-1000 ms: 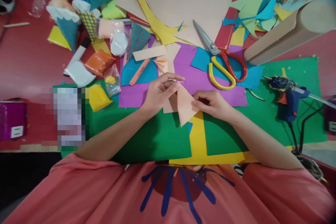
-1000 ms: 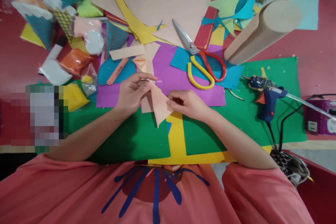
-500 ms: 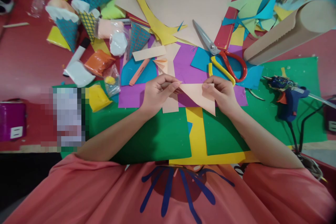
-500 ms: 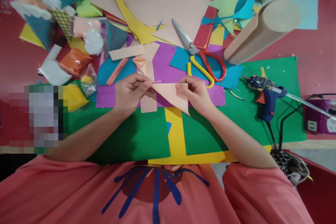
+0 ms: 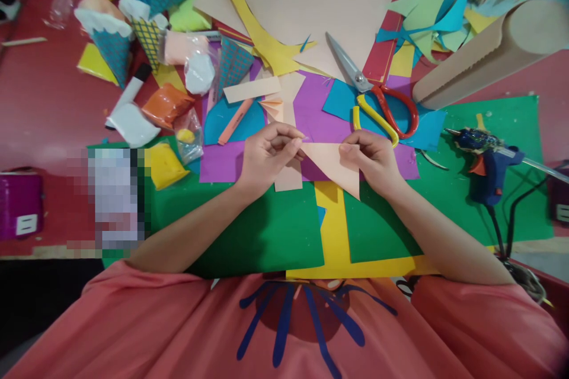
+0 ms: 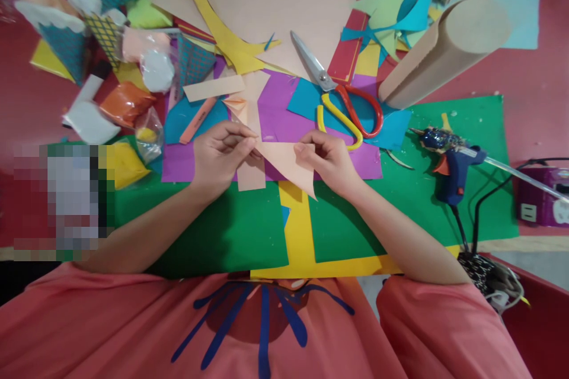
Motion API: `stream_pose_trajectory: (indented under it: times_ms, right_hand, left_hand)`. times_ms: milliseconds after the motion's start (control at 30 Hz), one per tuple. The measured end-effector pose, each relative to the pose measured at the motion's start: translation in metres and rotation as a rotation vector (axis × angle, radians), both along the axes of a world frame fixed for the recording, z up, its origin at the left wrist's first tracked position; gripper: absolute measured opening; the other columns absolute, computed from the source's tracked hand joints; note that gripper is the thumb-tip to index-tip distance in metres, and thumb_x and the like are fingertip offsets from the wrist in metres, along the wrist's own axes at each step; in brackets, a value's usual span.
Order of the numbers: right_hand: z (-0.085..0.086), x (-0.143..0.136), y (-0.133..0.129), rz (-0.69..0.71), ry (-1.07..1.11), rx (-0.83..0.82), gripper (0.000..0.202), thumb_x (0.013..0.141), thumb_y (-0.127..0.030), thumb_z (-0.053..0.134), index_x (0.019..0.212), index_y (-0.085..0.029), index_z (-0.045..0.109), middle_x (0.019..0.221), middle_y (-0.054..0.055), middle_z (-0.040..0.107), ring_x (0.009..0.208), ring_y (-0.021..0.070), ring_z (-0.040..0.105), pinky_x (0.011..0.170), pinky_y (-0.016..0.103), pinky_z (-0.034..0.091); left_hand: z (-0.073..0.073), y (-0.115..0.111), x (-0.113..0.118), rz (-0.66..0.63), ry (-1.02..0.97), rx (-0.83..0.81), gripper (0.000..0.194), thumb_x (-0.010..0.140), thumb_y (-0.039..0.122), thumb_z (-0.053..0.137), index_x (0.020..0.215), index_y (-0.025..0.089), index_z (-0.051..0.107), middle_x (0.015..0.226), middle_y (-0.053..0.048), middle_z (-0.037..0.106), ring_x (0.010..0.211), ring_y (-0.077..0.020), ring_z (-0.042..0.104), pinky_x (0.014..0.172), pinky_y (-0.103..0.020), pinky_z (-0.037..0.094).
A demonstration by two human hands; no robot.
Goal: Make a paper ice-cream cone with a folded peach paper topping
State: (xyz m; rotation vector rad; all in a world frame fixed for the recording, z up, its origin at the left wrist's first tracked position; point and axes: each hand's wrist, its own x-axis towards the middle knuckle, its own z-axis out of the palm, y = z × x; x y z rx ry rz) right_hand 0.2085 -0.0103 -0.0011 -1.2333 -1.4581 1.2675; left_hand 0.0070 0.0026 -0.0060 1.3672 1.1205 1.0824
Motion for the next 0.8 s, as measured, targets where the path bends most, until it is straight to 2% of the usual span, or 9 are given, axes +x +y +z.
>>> stream_pose_trajectory:
  times_ms: [133,233,300,400,467,600,800]
  right_hand:
    - [0.000,0.000,0.000,0.001,0.001,-0.002,0.034,0.080,-0.045,0.065,0.064,-0.017,0.057,0.056,-0.003,0.045,0.051,0.0063,0.037,0.043,0.022,0.025]
    - [0.001,0.001,0.000,0.003,0.021,-0.005,0.032,0.081,-0.042,0.064,0.065,-0.016,0.057,0.057,-0.003,0.046,0.051,0.0056,0.038,0.044,0.021,0.025]
    - [0.001,0.001,-0.001,0.031,0.042,-0.015,0.031,0.083,-0.041,0.063,0.066,-0.016,0.057,0.058,-0.003,0.047,0.051,0.0053,0.038,0.044,0.021,0.026]
    - [0.002,0.000,-0.002,0.107,0.063,-0.023,0.030,0.085,-0.041,0.061,0.069,-0.016,0.058,0.058,-0.003,0.050,0.051,0.0053,0.040,0.044,0.020,0.027]
    - [0.002,-0.001,-0.003,0.133,0.058,-0.020,0.030,0.085,-0.042,0.061,0.071,-0.016,0.058,0.059,-0.003,0.051,0.052,0.0054,0.040,0.044,0.020,0.028]
    - [0.002,-0.002,-0.004,0.124,0.024,-0.019,0.034,0.084,-0.047,0.062,0.070,-0.016,0.058,0.061,-0.003,0.051,0.054,0.0057,0.041,0.047,0.020,0.030]
    - [0.001,-0.004,-0.005,0.125,0.024,-0.062,0.036,0.084,-0.049,0.062,0.070,-0.016,0.056,0.062,-0.003,0.050,0.055,0.0063,0.041,0.048,0.021,0.031]
  left_hand:
    - [-0.003,-0.001,-0.001,0.005,-0.019,0.038,0.024,0.081,0.040,0.066,0.090,0.018,0.061,0.057,0.005,0.064,0.052,-0.0074,0.065,0.049,-0.015,0.051]
    - [-0.004,0.000,-0.002,-0.023,-0.099,0.029,0.028,0.084,0.045,0.062,0.093,0.018,0.061,0.057,0.003,0.064,0.054,-0.0087,0.065,0.049,-0.017,0.049]
    - [-0.002,0.000,-0.003,-0.103,-0.113,-0.019,0.034,0.079,0.050,0.065,0.089,0.018,0.062,0.061,0.002,0.065,0.054,-0.0084,0.064,0.047,-0.017,0.047]
    - [0.004,0.000,-0.003,-0.265,0.014,-0.113,0.041,0.066,0.053,0.076,0.073,0.015,0.062,0.062,0.001,0.064,0.052,-0.0071,0.059,0.044,-0.016,0.044]
    - [0.007,-0.001,-0.002,-0.310,0.071,-0.183,0.044,0.064,0.055,0.076,0.066,0.014,0.062,0.057,0.001,0.063,0.050,-0.0075,0.058,0.045,-0.017,0.046]
    - [0.007,-0.002,-0.001,-0.258,0.066,-0.281,0.048,0.067,0.060,0.072,0.063,0.013,0.062,0.050,0.001,0.062,0.043,-0.0066,0.056,0.042,-0.016,0.046]
    - [0.005,-0.003,0.000,-0.194,0.053,-0.226,0.061,0.077,0.071,0.054,0.053,0.015,0.054,0.042,0.000,0.058,0.035,-0.0046,0.049,0.035,-0.015,0.038]
